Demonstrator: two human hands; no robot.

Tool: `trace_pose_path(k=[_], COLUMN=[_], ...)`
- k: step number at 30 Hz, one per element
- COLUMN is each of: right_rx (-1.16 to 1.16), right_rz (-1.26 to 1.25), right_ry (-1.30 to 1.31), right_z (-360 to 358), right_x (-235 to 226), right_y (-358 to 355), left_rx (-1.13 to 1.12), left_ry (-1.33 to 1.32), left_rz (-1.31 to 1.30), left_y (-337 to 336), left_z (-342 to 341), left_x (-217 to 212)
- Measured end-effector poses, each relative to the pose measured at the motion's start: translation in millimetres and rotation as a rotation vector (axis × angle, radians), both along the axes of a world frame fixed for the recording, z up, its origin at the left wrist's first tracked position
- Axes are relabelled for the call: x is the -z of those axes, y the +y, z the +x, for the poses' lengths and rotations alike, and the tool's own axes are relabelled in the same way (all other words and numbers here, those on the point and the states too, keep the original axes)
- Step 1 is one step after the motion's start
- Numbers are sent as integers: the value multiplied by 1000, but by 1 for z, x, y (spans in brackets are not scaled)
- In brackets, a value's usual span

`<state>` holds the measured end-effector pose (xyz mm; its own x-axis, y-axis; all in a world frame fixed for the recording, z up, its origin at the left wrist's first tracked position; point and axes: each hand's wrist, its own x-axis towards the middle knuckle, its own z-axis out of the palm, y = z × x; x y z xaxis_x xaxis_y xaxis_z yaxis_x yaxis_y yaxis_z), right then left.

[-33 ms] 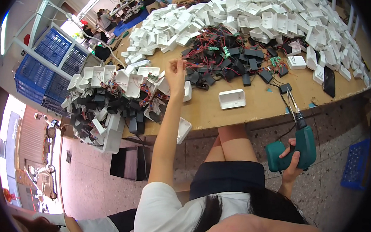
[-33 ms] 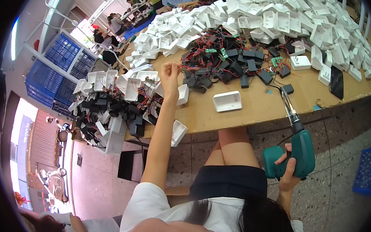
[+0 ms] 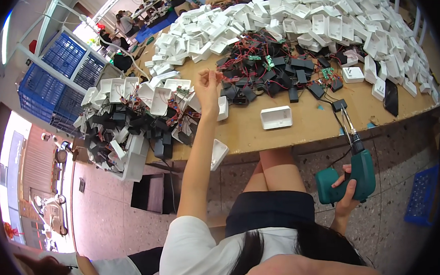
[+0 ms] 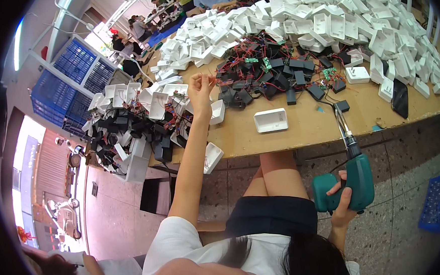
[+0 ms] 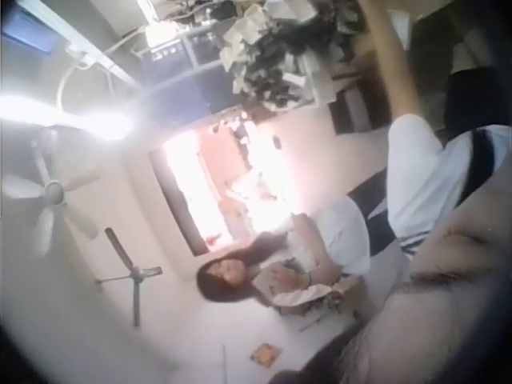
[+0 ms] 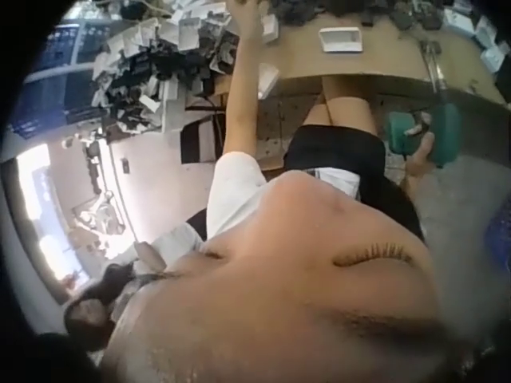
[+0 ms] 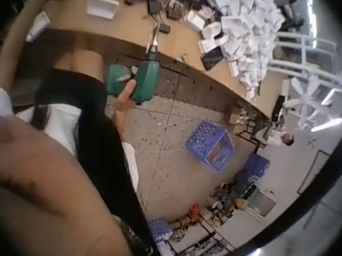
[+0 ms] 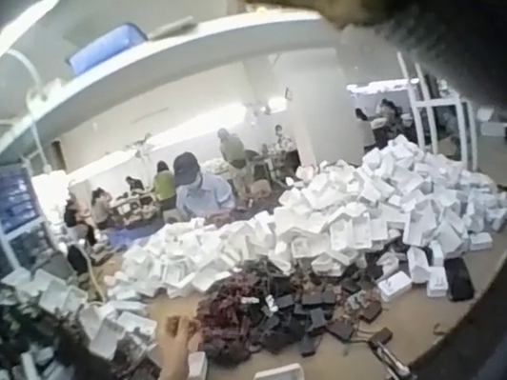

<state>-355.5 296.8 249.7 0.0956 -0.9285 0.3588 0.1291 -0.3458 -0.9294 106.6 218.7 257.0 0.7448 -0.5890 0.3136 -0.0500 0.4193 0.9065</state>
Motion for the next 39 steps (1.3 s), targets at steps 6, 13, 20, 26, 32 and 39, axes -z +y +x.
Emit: trace_pose_path(k=[6,13,20,26,32,39], right_rx=[-20,-147,-230,-149,-127,-75], right_rz=[48,171,291,273,209,93], right_ry=[20,61,101,149,213,346], right_z=[4,14,35,82,122,152], right_x=[15,60,88,92,101,120], right_y=[3,-8,-28,-63,-93,-119], left_rx=[-19,96,-115,-314,-459,-412], left_ry=[-77,-531,-605,-780,-879,-909], left_rz=[189,342,486,512,514,566], left_y=[51,42,13,-20,-52,-68], left_z=[-67,-155,-181,-168,-147,-122], left_x=[-43,71,107,123,144,151])
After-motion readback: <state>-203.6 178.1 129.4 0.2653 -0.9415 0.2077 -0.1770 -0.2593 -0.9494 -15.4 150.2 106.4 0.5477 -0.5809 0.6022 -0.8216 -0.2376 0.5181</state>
